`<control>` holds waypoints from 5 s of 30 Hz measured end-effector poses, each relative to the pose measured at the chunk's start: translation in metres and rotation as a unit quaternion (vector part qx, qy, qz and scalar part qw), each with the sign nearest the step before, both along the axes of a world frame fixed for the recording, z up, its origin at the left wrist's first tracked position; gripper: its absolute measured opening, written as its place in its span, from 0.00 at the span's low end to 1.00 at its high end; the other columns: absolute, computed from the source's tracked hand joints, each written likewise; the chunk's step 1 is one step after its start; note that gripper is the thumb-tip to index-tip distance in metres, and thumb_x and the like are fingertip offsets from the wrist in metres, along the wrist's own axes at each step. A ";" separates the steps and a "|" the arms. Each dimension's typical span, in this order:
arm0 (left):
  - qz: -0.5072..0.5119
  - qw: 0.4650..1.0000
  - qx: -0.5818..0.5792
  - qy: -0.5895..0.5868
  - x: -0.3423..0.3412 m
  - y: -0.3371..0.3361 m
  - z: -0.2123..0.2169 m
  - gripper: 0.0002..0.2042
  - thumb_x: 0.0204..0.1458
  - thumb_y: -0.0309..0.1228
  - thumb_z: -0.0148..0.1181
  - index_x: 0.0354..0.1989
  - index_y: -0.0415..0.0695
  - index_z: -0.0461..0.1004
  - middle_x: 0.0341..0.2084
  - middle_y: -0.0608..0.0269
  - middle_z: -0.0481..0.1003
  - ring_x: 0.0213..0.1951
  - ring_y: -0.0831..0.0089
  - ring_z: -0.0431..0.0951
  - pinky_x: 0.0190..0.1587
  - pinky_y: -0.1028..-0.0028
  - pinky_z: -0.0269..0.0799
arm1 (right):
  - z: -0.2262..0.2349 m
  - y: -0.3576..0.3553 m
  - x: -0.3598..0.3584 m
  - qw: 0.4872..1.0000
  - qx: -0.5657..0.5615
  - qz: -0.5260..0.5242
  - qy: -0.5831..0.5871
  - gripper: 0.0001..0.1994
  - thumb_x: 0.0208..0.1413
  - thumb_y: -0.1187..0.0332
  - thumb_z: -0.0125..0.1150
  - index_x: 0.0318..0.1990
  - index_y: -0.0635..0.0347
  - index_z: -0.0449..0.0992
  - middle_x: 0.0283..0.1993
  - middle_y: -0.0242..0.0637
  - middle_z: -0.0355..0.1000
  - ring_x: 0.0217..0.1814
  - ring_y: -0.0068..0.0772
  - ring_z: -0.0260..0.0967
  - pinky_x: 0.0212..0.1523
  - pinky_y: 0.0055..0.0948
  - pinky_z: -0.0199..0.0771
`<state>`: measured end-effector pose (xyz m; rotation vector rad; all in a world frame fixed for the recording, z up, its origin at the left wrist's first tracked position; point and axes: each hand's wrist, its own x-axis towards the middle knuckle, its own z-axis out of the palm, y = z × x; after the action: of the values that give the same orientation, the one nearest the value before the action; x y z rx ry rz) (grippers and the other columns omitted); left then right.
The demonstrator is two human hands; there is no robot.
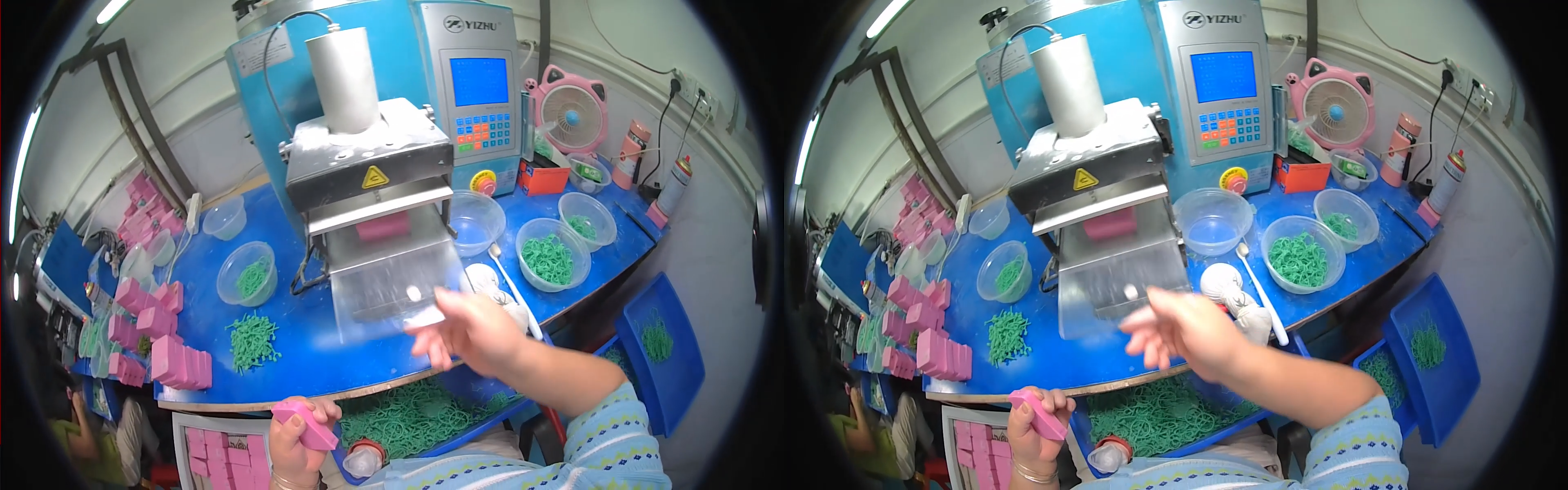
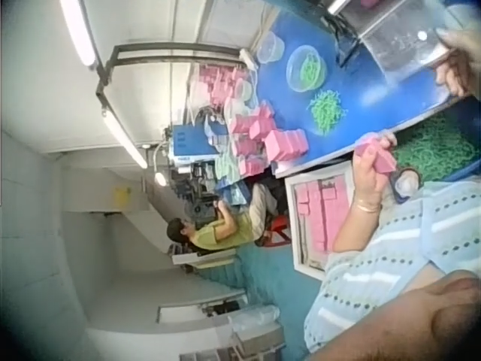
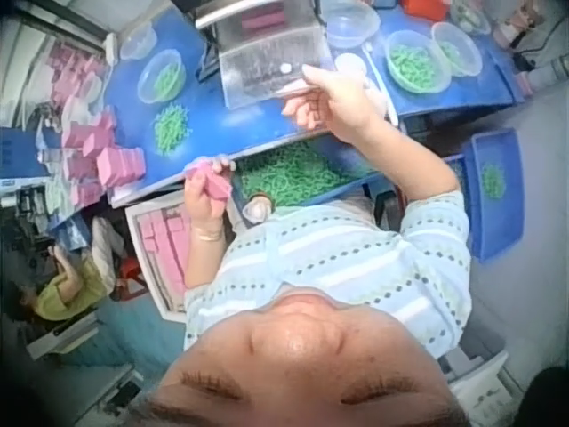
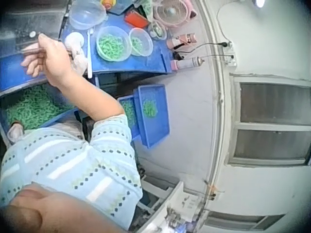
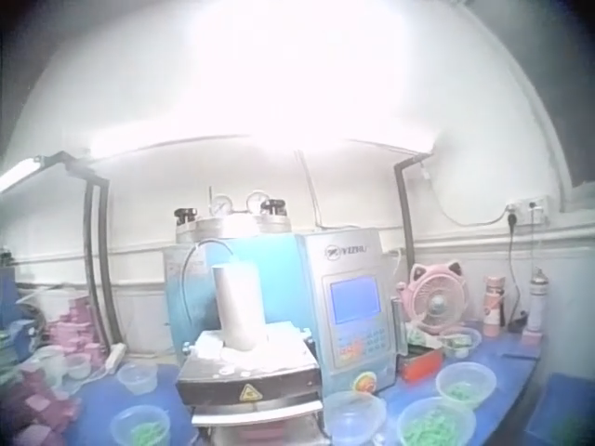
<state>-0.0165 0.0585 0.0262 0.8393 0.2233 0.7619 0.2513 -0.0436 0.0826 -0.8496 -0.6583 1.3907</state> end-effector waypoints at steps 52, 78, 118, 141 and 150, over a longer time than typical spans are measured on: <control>0.523 0.619 -0.122 0.574 -0.309 -0.086 -0.103 0.17 0.49 0.34 0.58 0.46 0.37 0.68 0.33 0.57 0.73 0.35 0.68 0.72 0.38 0.72 0.70 | -0.035 -0.042 -0.025 0.974 -0.026 0.023 -0.224 0.08 0.54 0.71 0.53 0.36 0.68 0.68 0.28 0.44 0.71 0.25 0.29 0.69 0.26 0.25 0.70; 0.082 0.906 0.093 0.405 -0.047 -0.034 0.024 0.20 0.50 0.34 0.58 0.50 0.40 0.67 0.38 0.59 0.73 0.38 0.65 0.75 0.44 0.72 0.71 | 0.045 0.041 0.211 0.551 0.033 -0.493 -0.673 0.06 0.48 0.67 0.55 0.27 0.60 0.75 0.33 0.39 0.72 0.31 0.34 0.67 0.34 0.31 0.67; 0.080 0.702 0.596 0.382 0.051 0.038 0.002 0.31 0.25 0.33 0.71 0.43 0.41 0.66 0.44 0.51 0.68 0.47 0.56 0.67 0.52 0.64 0.60 | -0.106 -0.045 -0.028 0.943 -0.165 0.231 0.171 0.20 0.59 0.68 0.43 0.57 0.71 0.57 0.45 0.49 0.70 0.32 0.35 0.74 0.30 0.24 0.76; 0.219 0.588 0.742 0.238 0.031 -0.005 0.014 0.22 0.34 0.37 0.70 0.42 0.52 0.74 0.50 0.55 0.62 0.54 0.54 0.61 0.54 0.50 0.60 | -0.097 -0.041 -0.060 0.947 -0.051 0.282 -0.142 0.21 0.58 0.69 0.48 0.59 0.58 0.59 0.42 0.39 0.72 0.35 0.22 0.69 0.32 0.20 0.68; 0.277 0.676 0.598 0.330 0.030 0.010 0.016 0.31 0.56 0.50 0.41 0.55 0.31 0.57 0.57 0.40 0.54 0.60 0.48 0.54 0.60 0.55 0.45 | 0.001 -0.061 -0.025 0.948 -0.028 0.229 0.218 0.29 0.54 0.78 0.44 0.63 0.70 0.43 0.47 0.66 0.66 0.27 0.41 0.75 0.24 0.24 0.71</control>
<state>0.0138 0.0682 0.0424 2.4064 0.6785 1.1423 0.2266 -0.1045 0.0836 -0.4133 -0.4864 1.9502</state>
